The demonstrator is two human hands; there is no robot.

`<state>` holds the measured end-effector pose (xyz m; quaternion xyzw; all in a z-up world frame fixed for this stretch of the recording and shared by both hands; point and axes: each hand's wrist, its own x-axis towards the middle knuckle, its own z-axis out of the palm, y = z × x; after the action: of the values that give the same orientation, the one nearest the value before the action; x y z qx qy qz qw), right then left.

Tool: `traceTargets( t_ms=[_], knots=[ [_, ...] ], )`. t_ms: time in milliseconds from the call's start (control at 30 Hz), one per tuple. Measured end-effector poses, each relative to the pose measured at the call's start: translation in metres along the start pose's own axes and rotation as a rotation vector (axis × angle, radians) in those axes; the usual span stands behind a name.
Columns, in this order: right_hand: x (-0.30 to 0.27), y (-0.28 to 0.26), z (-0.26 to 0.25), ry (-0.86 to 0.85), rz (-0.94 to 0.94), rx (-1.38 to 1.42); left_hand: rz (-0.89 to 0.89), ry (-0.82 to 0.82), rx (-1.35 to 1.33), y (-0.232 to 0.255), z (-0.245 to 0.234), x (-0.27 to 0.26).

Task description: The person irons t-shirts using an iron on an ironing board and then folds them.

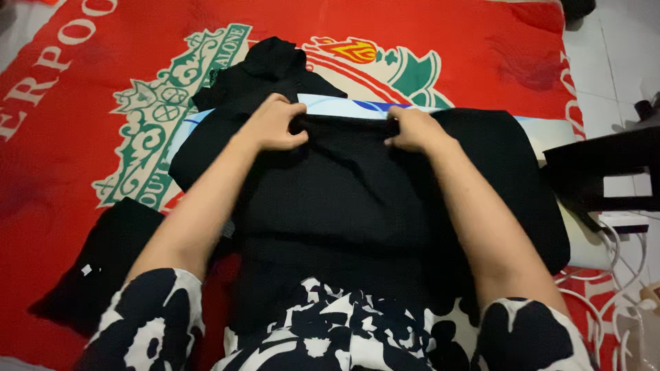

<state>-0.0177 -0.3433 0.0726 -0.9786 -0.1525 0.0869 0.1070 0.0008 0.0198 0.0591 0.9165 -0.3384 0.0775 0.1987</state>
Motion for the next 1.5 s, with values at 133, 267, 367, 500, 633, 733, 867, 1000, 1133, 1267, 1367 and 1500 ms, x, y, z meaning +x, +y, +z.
traceTargets(
  t_ms=[133,267,367,500,633,733,867,1000,1133,1267,1367,1500],
  knots=[
    [-0.024,0.013,-0.043,-0.124,0.268,0.232,-0.05,-0.18,0.336,-0.032,-0.026,-0.01],
    [-0.046,0.038,-0.079,0.033,0.375,0.324,-0.27,-0.179,0.467,-0.062,-0.043,-0.032],
    [-0.05,0.052,-0.093,0.096,0.362,0.428,-0.493,-0.189,0.571,-0.087,-0.041,-0.047],
    [-0.062,0.06,-0.093,0.228,0.338,0.427,-0.621,-0.059,0.178,-0.106,-0.029,-0.064],
    [-0.074,0.07,-0.094,0.209,0.39,0.331,-0.698,-0.066,0.075,-0.096,-0.036,-0.077],
    [-0.077,0.087,-0.095,0.112,0.557,0.169,-0.584,-0.046,0.151,-0.092,-0.045,-0.082],
    [-0.08,0.115,-0.085,0.151,0.576,0.298,-0.447,0.109,0.289,-0.091,-0.046,-0.079],
    [-0.079,0.137,-0.077,0.39,0.35,0.621,-0.619,0.242,-0.013,-0.102,-0.037,-0.061],
    [-0.071,0.144,-0.082,0.726,0.077,0.705,-0.434,0.615,-0.065,-0.139,-0.044,-0.035],
    [-0.052,0.172,-0.103,0.827,-0.115,0.64,-0.288,0.748,-0.031,-0.177,-0.079,0.0],
    [-0.03,0.212,-0.103,0.936,-0.137,0.337,-0.422,0.8,0.196,-0.18,-0.093,0.019],
    [-0.04,0.23,-0.063,1.027,-0.206,-0.05,-0.457,0.638,0.091,-0.136,-0.091,-0.009]
  ],
)
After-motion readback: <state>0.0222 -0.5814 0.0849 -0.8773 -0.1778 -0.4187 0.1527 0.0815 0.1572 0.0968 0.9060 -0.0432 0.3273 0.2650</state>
